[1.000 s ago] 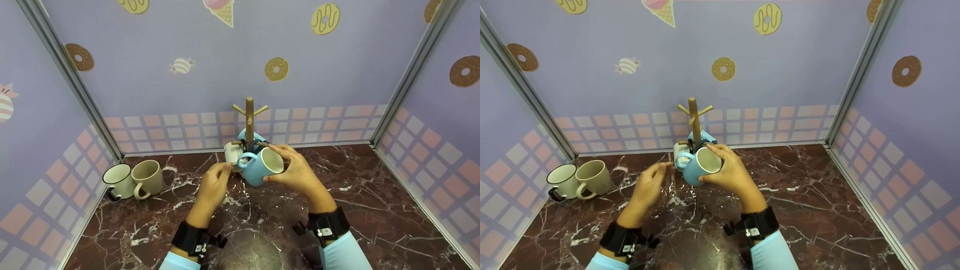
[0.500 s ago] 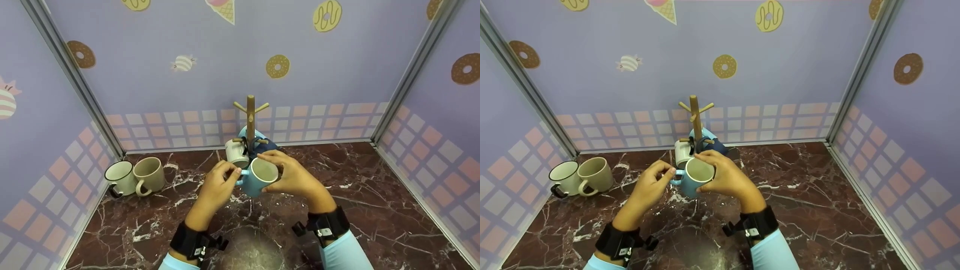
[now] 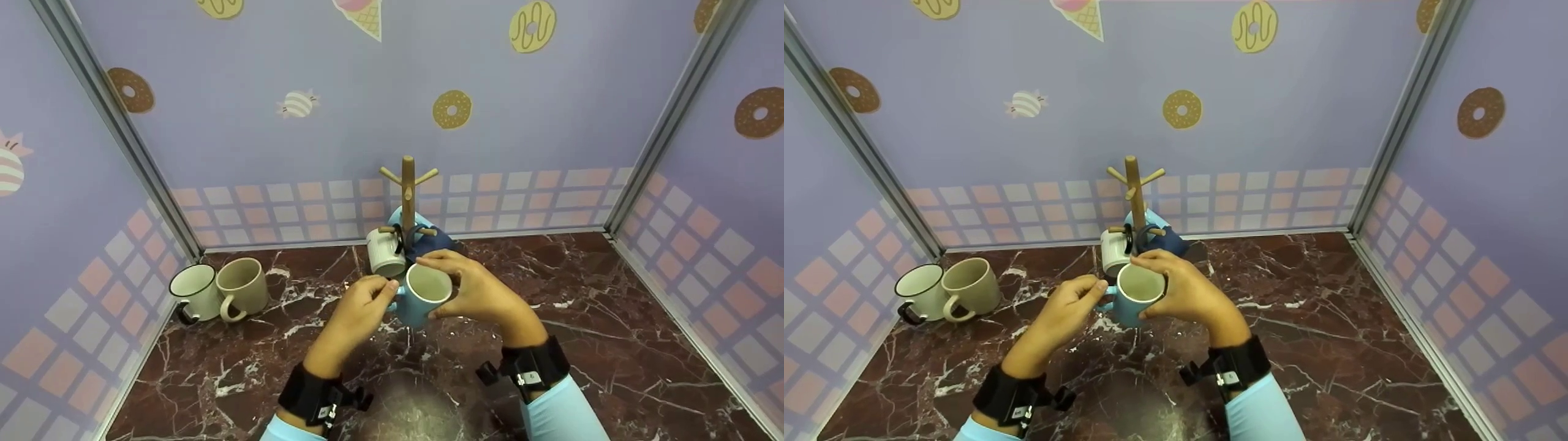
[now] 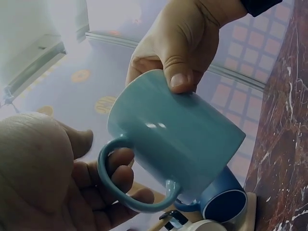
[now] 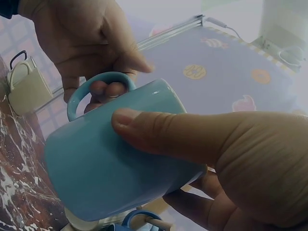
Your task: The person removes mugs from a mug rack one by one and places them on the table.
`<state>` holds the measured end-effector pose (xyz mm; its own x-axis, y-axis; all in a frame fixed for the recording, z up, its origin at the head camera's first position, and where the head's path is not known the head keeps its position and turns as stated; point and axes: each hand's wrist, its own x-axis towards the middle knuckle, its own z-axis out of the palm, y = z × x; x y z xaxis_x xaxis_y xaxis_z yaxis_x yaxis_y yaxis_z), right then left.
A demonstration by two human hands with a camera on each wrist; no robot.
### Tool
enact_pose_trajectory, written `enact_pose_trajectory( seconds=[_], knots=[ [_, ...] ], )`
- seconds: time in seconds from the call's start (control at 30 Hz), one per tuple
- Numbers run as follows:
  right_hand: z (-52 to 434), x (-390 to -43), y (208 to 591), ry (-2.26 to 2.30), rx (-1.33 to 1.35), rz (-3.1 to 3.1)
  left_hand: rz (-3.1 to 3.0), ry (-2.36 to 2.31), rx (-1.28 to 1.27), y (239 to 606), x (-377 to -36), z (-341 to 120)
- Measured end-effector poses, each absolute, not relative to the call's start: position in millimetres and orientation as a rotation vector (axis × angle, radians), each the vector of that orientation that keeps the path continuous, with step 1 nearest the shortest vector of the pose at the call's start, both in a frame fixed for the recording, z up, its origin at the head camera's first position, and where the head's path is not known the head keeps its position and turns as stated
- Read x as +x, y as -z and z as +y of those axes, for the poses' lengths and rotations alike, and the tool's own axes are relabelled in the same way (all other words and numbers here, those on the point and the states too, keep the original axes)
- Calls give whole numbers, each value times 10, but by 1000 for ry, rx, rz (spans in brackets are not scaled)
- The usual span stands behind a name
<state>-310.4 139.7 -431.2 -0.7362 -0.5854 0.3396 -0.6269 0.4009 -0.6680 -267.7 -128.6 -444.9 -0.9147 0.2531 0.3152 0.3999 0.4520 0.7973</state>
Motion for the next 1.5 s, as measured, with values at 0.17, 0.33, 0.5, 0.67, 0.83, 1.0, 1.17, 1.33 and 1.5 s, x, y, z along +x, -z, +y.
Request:
enact_pose_trajectory(
  seconds=[0.17,0.33,0.5,0.67,0.83,1.0,1.17,1.33,1.5],
  knots=[
    [1400,-3109,4317,-1243,1148,-2628,-2571,1474,-570,4456,-2672,-1268],
    [1390,-3106,4310,-1228,1146,-2677,-2645,1488,-571,4445,-2687,-1282],
    [1355,-3118,4339,-1208,1161,-2664,-2695,1444,-535,4486,-2713,-1275],
    [1319,-3130,4358,-1219,1131,-2630,-2626,1440,-437,4473,-2701,-1262],
    [1277,-3135,4388,-1255,1065,-2574,-2579,1432,-342,4454,-2698,-1284],
    [1242,-3130,4413,-1199,995,-2488,-2500,1434,-234,4443,-2723,-1328],
    [1226,-3087,4456,-1088,958,-2445,-2436,1442,-69,4466,-2786,-1452],
    [1172,-3026,4534,-931,995,-2472,-2348,1431,82,4530,-2875,-1672],
    [1056,-2977,4593,-794,1079,-2552,-2278,1412,231,4588,-2964,-1936]
  ],
)
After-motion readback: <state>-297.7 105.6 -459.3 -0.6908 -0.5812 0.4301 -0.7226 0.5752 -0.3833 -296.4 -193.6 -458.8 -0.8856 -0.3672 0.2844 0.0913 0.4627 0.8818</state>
